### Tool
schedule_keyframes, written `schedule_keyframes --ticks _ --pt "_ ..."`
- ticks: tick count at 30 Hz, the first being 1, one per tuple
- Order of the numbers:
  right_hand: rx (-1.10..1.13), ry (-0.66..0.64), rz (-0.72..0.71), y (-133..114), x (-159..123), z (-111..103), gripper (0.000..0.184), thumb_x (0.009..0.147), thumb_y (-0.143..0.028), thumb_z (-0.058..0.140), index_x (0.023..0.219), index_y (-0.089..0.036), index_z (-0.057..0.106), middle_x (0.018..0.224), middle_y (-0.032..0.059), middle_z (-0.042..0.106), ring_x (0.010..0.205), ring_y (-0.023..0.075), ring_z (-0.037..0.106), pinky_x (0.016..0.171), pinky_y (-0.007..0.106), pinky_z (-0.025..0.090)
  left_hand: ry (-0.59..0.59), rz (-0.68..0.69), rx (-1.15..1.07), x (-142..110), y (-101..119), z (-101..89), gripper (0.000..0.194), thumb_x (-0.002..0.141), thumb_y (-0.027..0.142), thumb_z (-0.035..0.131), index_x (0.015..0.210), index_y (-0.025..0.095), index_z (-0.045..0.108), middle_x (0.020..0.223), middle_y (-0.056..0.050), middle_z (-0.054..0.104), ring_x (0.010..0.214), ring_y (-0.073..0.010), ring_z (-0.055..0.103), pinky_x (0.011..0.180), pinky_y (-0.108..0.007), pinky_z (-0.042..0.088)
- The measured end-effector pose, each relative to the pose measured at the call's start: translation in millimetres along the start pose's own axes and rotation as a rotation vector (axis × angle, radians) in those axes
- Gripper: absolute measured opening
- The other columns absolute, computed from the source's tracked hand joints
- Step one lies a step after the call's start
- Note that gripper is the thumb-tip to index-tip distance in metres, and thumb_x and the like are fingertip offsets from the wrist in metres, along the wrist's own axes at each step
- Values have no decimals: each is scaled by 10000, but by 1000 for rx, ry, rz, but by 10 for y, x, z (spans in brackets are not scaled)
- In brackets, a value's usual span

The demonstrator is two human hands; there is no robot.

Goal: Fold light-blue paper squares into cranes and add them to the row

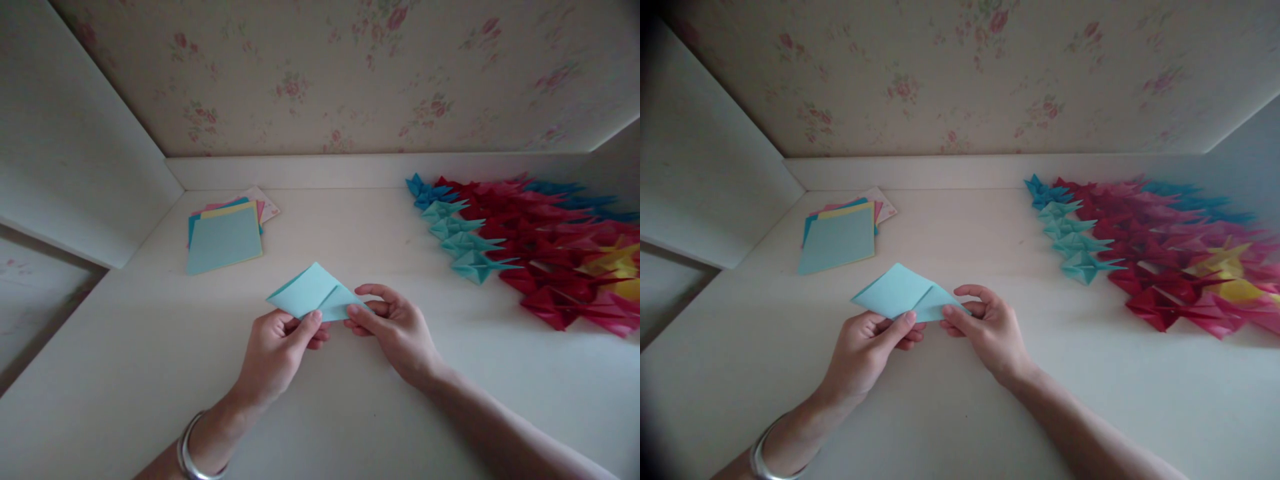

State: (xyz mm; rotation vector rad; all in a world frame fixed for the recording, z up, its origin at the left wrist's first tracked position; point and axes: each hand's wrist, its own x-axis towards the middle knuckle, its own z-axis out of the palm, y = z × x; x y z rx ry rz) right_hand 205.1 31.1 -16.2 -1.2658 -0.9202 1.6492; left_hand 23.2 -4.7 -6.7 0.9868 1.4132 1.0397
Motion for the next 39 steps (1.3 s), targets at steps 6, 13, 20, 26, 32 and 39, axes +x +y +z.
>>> schedule_keyframes --ticks 6,13,20,26,32,39 --pt "3 124 -73 16 52 -56 368 671 -417 851 813 -190 599 624 -4 732 554 146 714 537 206 578 64 -59 -87 10 13 4 259 820 365 738 745 118 754 670 -64 771 613 -159 725 568 -214 597" --pt "-94 158 -151 13 75 -24 373 681 -428 840 770 -199 560 563 -10 688 504 146 664 504 238 553 97 -69 -129 13 23 41 250 810 356 744 776 108 740 724 -78 780 650 -178 737 585 -244 608" --pt "-283 36 -253 45 47 -49 294 782 -406 757 900 -220 563 535 -64 608 427 102 517 416 212 408 109 28 -72 43 23 -5 222 852 350 699 800 134 697 695 -32 748 637 -152 717 585 -220 589" --pt "-252 -121 -237 52 -22 -42 276 785 -345 759 945 -220 572 577 -53 644 498 119 589 497 232 477 182 200 -78 45 37 -34 380 870 289 688 1180 216 480 689 45 694 633 -151 708 613 -249 589" --pt "-154 -201 -199 -11 -75 -57 263 783 -369 754 961 -197 666 652 2 704 529 130 618 516 257 516 231 400 177 45 21 -95 162 886 239 654 931 228 499 762 46 606 616 -112 674 591 -202 545" --pt "34 -172 -197 54 -9 -138 269 783 -371 768 996 -222 696 685 7 710 496 123 581 475 254 471 42 572 549 69 -19 -134 261 908 247 617 1161 207 665 1033 -70 667 819 -165 674 705 -249 569"
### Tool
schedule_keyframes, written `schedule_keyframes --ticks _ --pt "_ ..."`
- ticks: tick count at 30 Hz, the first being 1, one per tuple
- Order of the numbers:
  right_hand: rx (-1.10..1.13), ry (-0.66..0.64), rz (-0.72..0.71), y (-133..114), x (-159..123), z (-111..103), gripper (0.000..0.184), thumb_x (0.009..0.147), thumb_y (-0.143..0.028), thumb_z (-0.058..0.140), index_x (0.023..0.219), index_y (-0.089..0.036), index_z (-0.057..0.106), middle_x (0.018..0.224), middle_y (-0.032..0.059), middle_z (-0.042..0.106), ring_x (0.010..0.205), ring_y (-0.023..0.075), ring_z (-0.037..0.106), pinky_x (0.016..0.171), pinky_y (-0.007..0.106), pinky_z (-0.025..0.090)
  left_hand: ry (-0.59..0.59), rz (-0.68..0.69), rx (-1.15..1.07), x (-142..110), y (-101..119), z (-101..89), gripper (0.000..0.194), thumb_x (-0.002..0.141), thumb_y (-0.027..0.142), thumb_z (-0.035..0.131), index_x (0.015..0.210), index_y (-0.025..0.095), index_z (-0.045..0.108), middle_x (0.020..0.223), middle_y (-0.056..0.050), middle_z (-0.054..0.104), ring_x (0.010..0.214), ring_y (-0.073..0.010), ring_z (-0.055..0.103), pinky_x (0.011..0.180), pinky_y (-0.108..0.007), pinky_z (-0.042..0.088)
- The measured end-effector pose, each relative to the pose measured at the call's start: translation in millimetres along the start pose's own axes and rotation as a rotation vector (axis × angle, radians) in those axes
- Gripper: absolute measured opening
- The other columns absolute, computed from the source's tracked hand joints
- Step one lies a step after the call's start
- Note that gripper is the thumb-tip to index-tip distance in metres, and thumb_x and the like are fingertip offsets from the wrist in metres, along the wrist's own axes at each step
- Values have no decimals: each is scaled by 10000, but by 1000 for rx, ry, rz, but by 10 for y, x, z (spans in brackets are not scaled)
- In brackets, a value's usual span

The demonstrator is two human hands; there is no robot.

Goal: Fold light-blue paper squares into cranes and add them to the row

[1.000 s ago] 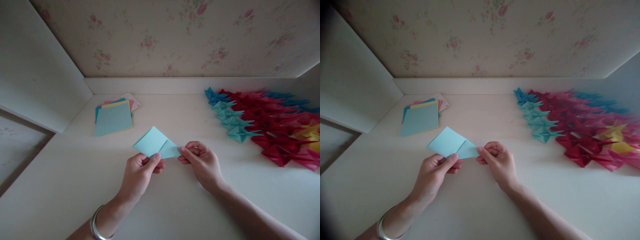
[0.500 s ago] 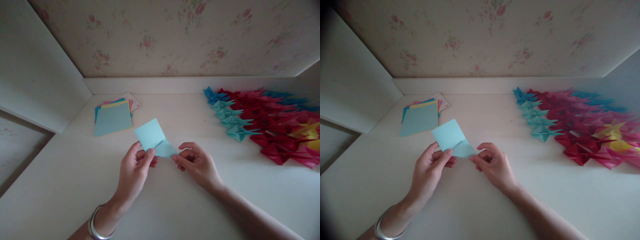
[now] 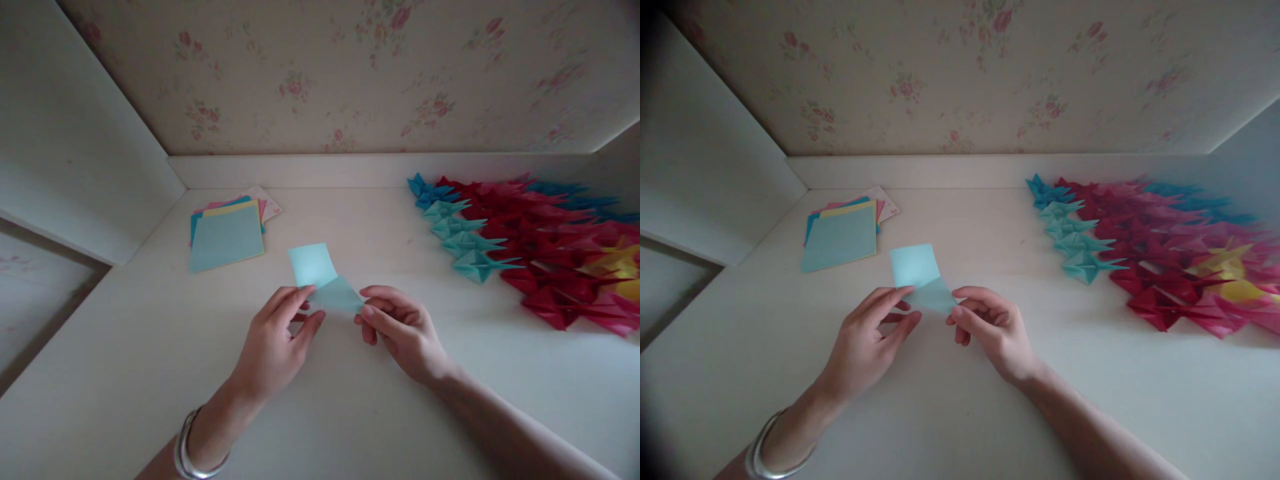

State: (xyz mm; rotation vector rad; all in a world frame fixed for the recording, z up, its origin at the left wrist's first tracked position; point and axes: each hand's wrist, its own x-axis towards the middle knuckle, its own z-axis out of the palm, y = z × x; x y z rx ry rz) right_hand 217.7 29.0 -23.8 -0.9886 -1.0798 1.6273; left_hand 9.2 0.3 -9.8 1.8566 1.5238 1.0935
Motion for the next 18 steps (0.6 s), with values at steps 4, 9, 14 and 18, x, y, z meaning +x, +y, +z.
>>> schedule_keyframes --ticks 4,9,14,18 --pt "67 -64 -22 -2 -17 -11 242 832 -338 734 1055 -268 671 717 -16 709 509 109 577 508 243 457 53 149 225 -12 -56 -6 176 904 199 617 1015 223 751 766 -24 617 667 -147 597 641 -258 493" --pt "-77 -83 -167 -3 -63 1 281 933 -312 598 1211 -305 557 856 12 688 629 141 602 603 290 507 206 12 93 35 12 -71 157 892 272 636 802 196 740 781 -30 572 697 -151 564 639 -254 468" --pt "-673 -70 -628 -14 -117 8 441 836 -94 607 1229 -285 549 1148 102 561 1037 260 586 868 434 522 49 -484 -500 78 41 -77 208 907 367 622 840 192 713 665 16 640 597 -127 608 552 -208 506" --pt "-959 -187 -839 -15 -129 37 552 751 0 585 1237 -261 570 1341 131 410 1246 333 461 983 523 472 46 -592 -703 86 37 -34 163 838 338 715 902 190 737 720 20 694 627 -117 638 558 -183 548"
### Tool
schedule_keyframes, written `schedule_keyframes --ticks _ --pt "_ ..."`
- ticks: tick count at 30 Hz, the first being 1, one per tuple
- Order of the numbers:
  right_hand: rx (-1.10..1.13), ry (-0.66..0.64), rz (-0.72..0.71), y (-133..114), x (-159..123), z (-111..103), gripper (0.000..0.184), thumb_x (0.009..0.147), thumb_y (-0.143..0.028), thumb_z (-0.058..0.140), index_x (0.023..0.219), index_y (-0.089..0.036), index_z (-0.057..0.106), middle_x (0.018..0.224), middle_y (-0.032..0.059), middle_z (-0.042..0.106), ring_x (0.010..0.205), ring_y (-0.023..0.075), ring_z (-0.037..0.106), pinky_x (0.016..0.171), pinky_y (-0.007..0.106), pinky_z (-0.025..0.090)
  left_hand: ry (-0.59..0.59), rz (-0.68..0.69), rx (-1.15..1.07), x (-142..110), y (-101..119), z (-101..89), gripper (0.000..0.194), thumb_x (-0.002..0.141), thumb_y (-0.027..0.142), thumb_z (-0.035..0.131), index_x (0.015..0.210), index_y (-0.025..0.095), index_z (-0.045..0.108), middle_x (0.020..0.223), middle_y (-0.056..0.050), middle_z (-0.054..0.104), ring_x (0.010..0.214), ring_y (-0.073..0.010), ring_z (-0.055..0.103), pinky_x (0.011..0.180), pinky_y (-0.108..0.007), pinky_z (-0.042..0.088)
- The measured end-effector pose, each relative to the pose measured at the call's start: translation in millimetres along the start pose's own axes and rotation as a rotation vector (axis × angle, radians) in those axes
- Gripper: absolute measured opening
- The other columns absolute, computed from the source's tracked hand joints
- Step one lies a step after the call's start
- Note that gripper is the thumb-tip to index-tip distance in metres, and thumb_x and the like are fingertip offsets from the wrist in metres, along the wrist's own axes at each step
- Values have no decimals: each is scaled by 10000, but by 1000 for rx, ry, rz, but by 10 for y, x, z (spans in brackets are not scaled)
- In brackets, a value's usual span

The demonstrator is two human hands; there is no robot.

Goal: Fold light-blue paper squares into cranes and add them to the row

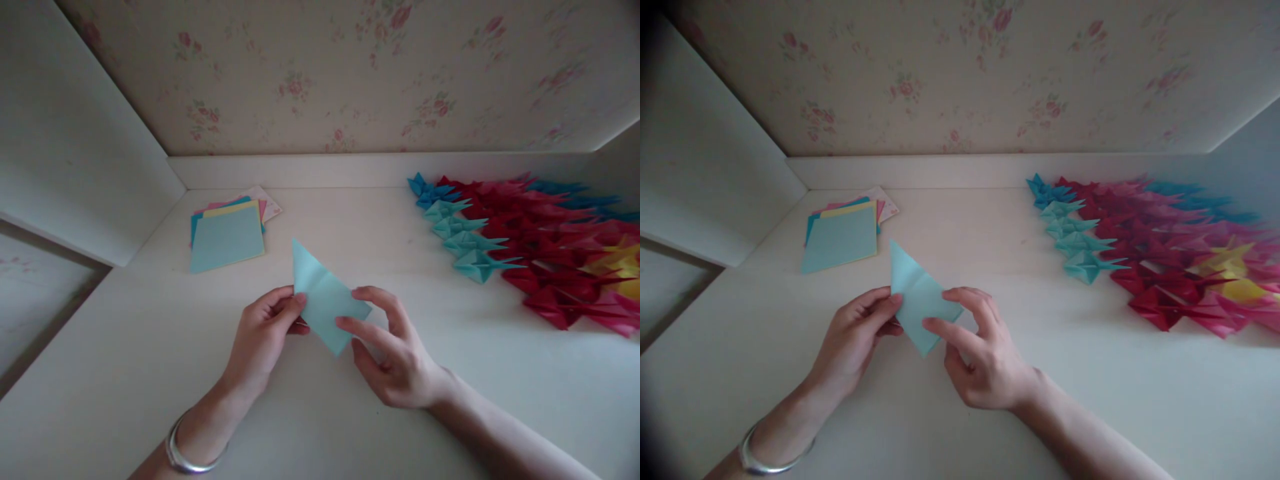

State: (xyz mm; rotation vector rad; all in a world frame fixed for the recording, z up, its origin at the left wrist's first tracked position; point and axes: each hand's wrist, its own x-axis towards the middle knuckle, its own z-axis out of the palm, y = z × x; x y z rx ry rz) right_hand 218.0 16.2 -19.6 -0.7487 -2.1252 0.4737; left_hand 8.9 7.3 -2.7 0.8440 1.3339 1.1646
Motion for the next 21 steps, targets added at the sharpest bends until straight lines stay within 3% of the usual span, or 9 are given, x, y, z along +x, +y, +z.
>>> schedule_keyframes --ticks 3,6,16,21 --pt "-98 0 -91 16 14 31 406 776 -50 663 1131 -245 636 1343 120 428 1238 343 464 1006 560 451 -35 -1 28 -22 -7 22 183 831 344 726 937 196 746 704 25 711 623 -112 659 576 -174 564" --pt "-78 42 -107 51 27 43 247 809 -124 728 1028 -218 663 1259 119 514 1176 314 520 950 504 508 -62 -22 33 -52 -18 31 227 824 343 735 1006 209 739 727 25 732 644 -119 680 595 -178 575" --pt "151 80 93 118 48 -1 144 871 -117 661 987 -198 685 1225 138 570 1164 265 578 936 398 532 -185 19 164 -47 -13 25 250 911 329 628 1096 215 751 910 -8 764 794 -145 690 712 -215 599" --pt "329 111 325 57 68 14 101 916 -168 618 907 -201 713 1183 105 603 988 209 641 817 330 539 -127 53 146 -90 -33 38 462 907 339 642 1358 266 578 935 1 771 805 -152 723 742 -247 621"
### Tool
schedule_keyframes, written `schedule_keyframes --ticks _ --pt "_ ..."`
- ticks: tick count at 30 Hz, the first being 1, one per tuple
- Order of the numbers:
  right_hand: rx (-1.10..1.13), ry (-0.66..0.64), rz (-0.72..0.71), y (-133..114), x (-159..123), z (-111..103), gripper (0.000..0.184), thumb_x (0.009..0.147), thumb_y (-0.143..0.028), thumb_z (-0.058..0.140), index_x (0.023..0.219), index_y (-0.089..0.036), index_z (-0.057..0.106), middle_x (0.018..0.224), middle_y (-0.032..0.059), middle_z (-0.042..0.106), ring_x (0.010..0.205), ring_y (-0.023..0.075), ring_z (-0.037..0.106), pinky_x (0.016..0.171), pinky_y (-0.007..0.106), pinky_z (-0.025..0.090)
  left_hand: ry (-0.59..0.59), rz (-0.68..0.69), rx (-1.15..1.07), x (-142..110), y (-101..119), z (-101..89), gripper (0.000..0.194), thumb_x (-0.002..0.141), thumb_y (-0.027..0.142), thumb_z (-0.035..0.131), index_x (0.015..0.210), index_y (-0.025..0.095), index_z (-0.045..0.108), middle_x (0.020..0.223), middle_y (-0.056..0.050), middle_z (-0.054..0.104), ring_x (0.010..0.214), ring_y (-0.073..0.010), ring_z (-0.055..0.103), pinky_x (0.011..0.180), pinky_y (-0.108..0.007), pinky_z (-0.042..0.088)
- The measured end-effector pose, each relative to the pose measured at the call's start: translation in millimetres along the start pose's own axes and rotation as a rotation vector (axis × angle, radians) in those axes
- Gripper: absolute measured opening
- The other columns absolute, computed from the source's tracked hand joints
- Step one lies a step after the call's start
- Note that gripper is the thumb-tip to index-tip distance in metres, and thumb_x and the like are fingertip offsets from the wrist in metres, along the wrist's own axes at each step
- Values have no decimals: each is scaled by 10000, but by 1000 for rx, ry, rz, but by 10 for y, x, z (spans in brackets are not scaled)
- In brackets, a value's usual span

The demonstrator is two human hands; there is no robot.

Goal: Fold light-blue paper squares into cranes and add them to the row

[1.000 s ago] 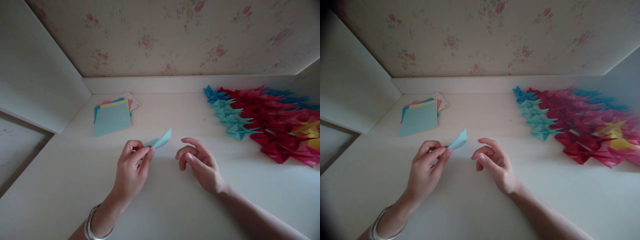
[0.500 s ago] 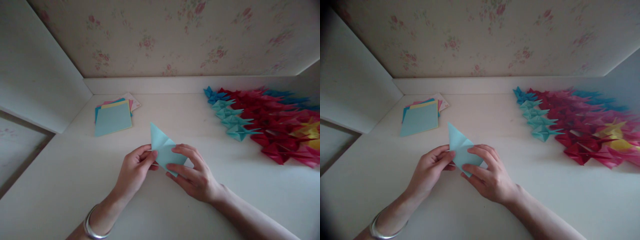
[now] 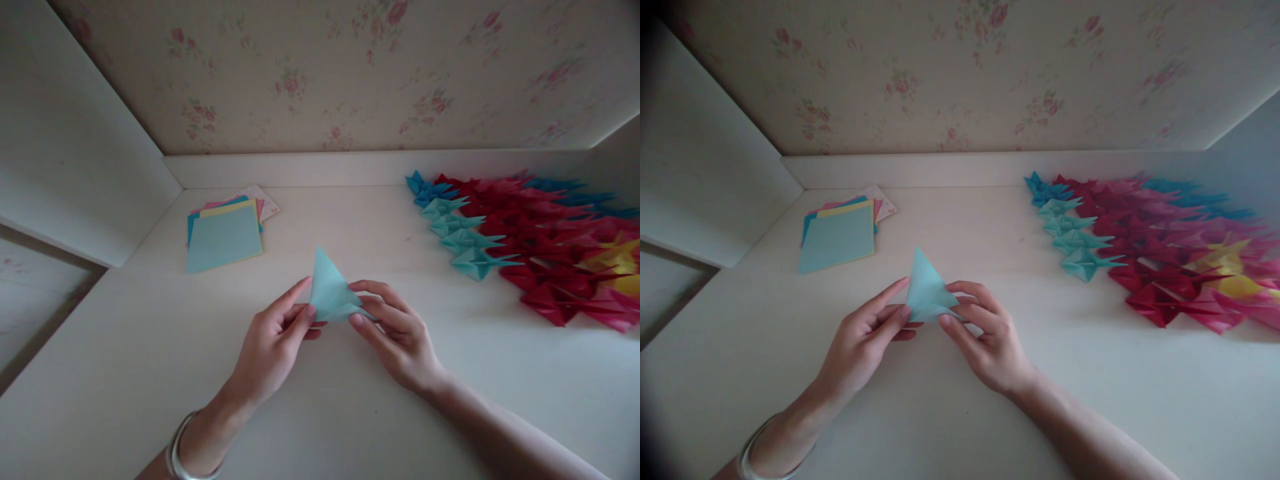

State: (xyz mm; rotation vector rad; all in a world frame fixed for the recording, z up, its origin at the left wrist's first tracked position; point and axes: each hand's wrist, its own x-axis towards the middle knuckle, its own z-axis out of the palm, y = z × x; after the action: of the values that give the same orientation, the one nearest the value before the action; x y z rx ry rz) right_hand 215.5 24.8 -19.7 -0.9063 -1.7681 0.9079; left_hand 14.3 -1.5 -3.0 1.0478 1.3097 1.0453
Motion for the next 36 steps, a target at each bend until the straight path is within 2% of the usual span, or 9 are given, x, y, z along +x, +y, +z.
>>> schedule_keyframes --ticks 5,8,10,12,14,18,24,31,36 --pt "85 43 185 -42 -14 2 188 929 -245 608 775 -199 707 1167 79 605 798 150 616 587 261 447 -16 30 32 -30 -13 5 258 908 341 635 1103 208 739 1001 -42 777 848 -183 743 756 -259 620" --pt "117 95 233 -27 -5 1 232 916 -263 630 705 -199 700 1143 73 626 899 181 617 645 274 437 -39 99 170 -52 6 4 239 887 339 663 1063 205 749 908 -42 789 770 -173 737 672 -229 603" --pt "142 122 263 -5 0 7 239 906 -277 646 685 -207 704 1097 65 643 963 199 612 686 279 435 -17 236 325 -64 21 12 181 868 297 685 997 203 769 840 -32 786 697 -153 717 618 -209 576" --pt "183 133 293 15 0 18 205 894 -291 662 710 -220 719 1069 56 649 965 197 611 694 277 435 22 364 442 -71 31 24 129 865 241 679 929 198 783 813 -27 785 662 -139 707 617 -201 563" --pt "249 128 310 25 -2 31 141 886 -298 672 774 -234 729 1058 48 654 962 193 612 719 278 444 49 402 467 -72 37 35 131 874 216 660 912 197 784 799 -23 787 650 -135 714 621 -198 564" --pt "347 97 335 21 -4 47 116 906 -299 645 842 -237 720 1019 40 672 940 189 611 772 290 448 66 293 377 -75 44 43 124 867 255 676 890 206 788 749 -11 791 614 -136 727 575 -185 572" --pt "310 86 337 5 -24 51 243 921 -299 610 701 -199 629 928 39 671 802 170 565 701 292 404 106 146 206 -78 21 72 128 836 297 719 900 216 794 743 -3 797 604 -128 731 578 -171 598" --pt "349 116 344 -10 -49 71 361 918 -285 590 610 -200 421 897 32 629 723 160 483 633 295 345 117 77 98 -89 -12 129 175 831 320 729 932 188 783 760 -27 795 679 -165 745 614 -223 631" --pt "347 114 336 -10 -59 74 353 921 -264 576 617 -204 407 905 33 617 733 166 477 646 304 343 143 67 77 -101 -13 148 177 825 311 736 945 184 766 768 -29 793 712 -182 753 624 -235 633"
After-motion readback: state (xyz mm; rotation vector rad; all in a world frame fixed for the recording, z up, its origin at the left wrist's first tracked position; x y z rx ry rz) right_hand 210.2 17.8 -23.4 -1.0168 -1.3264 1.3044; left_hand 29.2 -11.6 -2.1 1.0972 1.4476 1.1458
